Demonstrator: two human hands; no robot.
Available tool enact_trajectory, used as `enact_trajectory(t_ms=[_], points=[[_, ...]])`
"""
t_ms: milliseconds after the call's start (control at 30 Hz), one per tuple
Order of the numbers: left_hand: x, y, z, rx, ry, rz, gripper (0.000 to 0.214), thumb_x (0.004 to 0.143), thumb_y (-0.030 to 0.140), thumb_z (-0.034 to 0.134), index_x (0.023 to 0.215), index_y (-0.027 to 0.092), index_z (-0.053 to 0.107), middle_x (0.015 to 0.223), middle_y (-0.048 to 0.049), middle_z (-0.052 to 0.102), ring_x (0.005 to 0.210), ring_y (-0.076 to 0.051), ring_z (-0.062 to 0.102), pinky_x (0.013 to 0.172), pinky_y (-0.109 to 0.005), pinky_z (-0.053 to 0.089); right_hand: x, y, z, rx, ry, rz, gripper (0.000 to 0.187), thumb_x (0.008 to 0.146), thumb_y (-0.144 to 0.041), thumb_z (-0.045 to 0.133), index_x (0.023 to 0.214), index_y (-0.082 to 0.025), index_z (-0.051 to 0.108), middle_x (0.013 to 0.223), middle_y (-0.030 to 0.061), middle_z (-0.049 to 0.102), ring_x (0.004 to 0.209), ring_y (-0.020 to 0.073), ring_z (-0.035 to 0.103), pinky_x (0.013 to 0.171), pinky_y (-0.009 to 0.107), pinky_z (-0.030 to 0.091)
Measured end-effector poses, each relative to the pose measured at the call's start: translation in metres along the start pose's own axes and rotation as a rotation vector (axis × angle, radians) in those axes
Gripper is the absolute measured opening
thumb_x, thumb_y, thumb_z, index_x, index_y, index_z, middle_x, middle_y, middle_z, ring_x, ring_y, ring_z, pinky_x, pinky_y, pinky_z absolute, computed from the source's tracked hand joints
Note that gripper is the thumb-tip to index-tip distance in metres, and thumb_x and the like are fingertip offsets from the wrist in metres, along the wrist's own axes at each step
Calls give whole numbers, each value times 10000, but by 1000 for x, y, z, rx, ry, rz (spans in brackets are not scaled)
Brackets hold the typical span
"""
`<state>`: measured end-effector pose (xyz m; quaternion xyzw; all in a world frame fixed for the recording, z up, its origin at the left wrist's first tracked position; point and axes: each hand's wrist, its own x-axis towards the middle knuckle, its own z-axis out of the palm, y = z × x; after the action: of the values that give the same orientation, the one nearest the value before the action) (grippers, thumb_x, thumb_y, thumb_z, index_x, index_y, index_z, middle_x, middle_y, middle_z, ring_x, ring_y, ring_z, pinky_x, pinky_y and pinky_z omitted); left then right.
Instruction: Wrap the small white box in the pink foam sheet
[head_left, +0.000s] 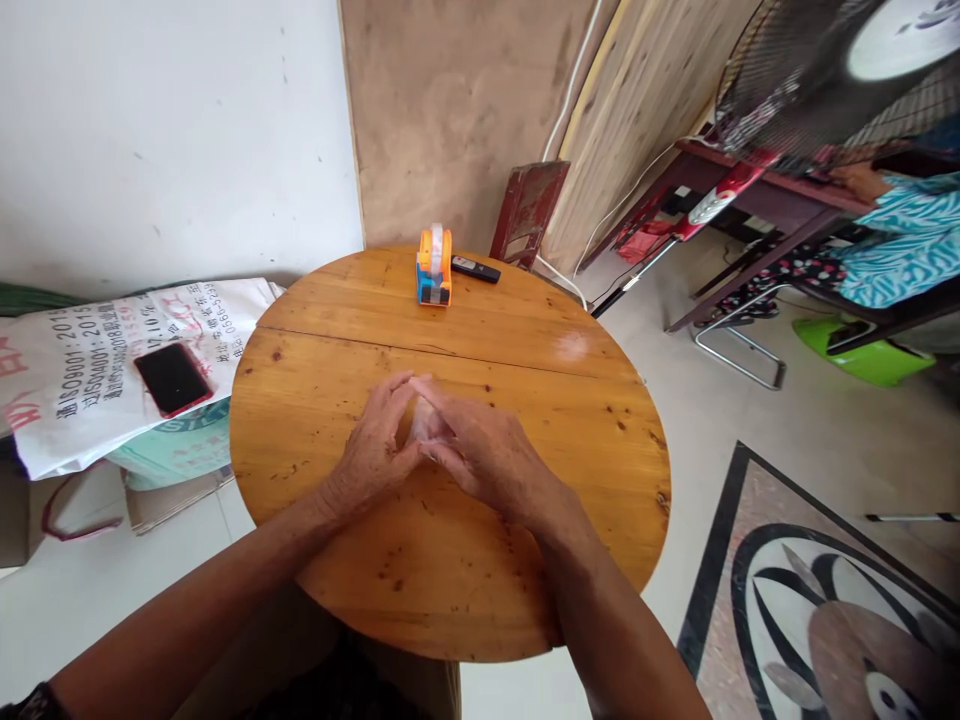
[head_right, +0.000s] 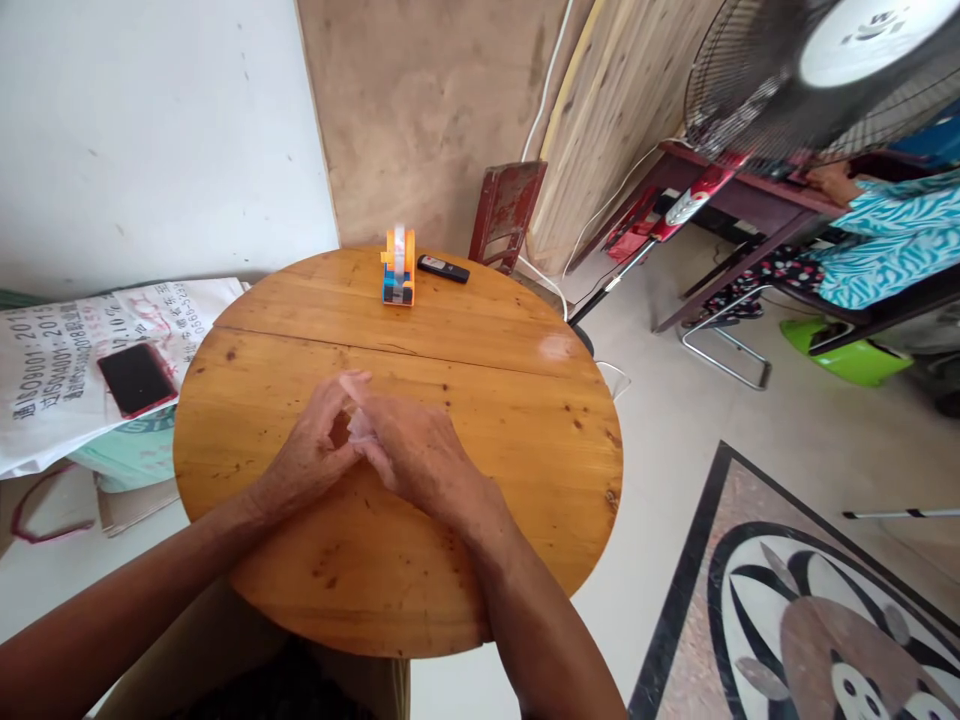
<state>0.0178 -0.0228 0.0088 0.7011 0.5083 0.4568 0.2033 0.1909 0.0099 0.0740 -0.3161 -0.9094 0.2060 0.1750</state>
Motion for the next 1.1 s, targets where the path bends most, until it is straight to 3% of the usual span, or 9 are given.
enact_trajectory(t_ms=[167, 300, 433, 533, 733, 900, 967, 1100], points=[[1, -2, 1, 3, -29, 67, 199, 902, 240, 530, 1069, 161, 604, 1317, -155, 550, 1285, -267, 489, 1055, -437, 437, 0, -2, 3, -57, 2, -24, 773, 889, -165, 586, 1547, -301, 205, 1029, 57, 697, 936, 228, 630, 764, 329, 477], [3, -2, 0, -14, -14, 97, 161, 846, 149, 514, 973, 169, 611, 1191, -119, 626, 1167, -243, 560, 985, -397, 479, -2, -3, 1, -105, -18, -39, 793, 897, -176, 590, 1554, -293, 161, 1120, 79, 688, 994, 236, 636, 781, 340, 497], [7, 4, -9, -28, -78, 76, 122, 839, 135, 505, 865, 169, 619, 1073, -93, 656, 1041, -219, 598, 916, -365, 497, -4, -2, 0, -86, -19, -56, 793, 904, -169, 593, 1552, -275, 149, 1201, 92, 664, 1090, 229, 623, 854, 353, 511], [10, 10, -21, 11, -200, 90, 138, 859, 165, 506, 910, 167, 635, 1071, -91, 673, 1003, -219, 616, 888, -366, 506, -6, 0, 1, -87, -15, -49, 808, 914, -173, 578, 1559, -280, 103, 1202, 93, 664, 1079, 235, 630, 859, 378, 519], [4, 5, -41, 191, -301, 224, 327, 833, 217, 602, 1155, 167, 633, 1372, -142, 575, 1291, -303, 510, 1067, -449, 423, -11, -5, 1, -98, -56, -80, 887, 874, -125, 574, 1566, -259, 35, 1197, 114, 666, 1038, 252, 641, 824, 399, 532], [2, -6, -34, 298, -277, 357, 523, 833, 305, 671, 1321, 173, 536, 1480, -174, 476, 1355, -325, 459, 1107, -467, 388, -13, -12, -7, -97, -126, -39, 880, 840, -136, 613, 1558, -248, 117, 1067, 89, 699, 938, 247, 656, 770, 382, 534], [5, -9, -28, 283, -265, 389, 575, 848, 267, 645, 1385, 163, 466, 1480, -180, 476, 1374, -319, 441, 1115, -468, 381, -12, -12, -8, -82, -141, -38, 882, 831, -117, 609, 1556, -244, 124, 1039, 79, 701, 911, 241, 657, 759, 380, 536], [13, -12, -19, 176, -298, 297, 433, 849, 184, 582, 1278, 171, 524, 1302, -142, 617, 1230, -280, 567, 1007, -414, 467, -11, -5, -7, -72, -125, -56, 849, 844, -94, 565, 1555, -241, 127, 1047, 73, 698, 939, 248, 655, 790, 402, 539]])
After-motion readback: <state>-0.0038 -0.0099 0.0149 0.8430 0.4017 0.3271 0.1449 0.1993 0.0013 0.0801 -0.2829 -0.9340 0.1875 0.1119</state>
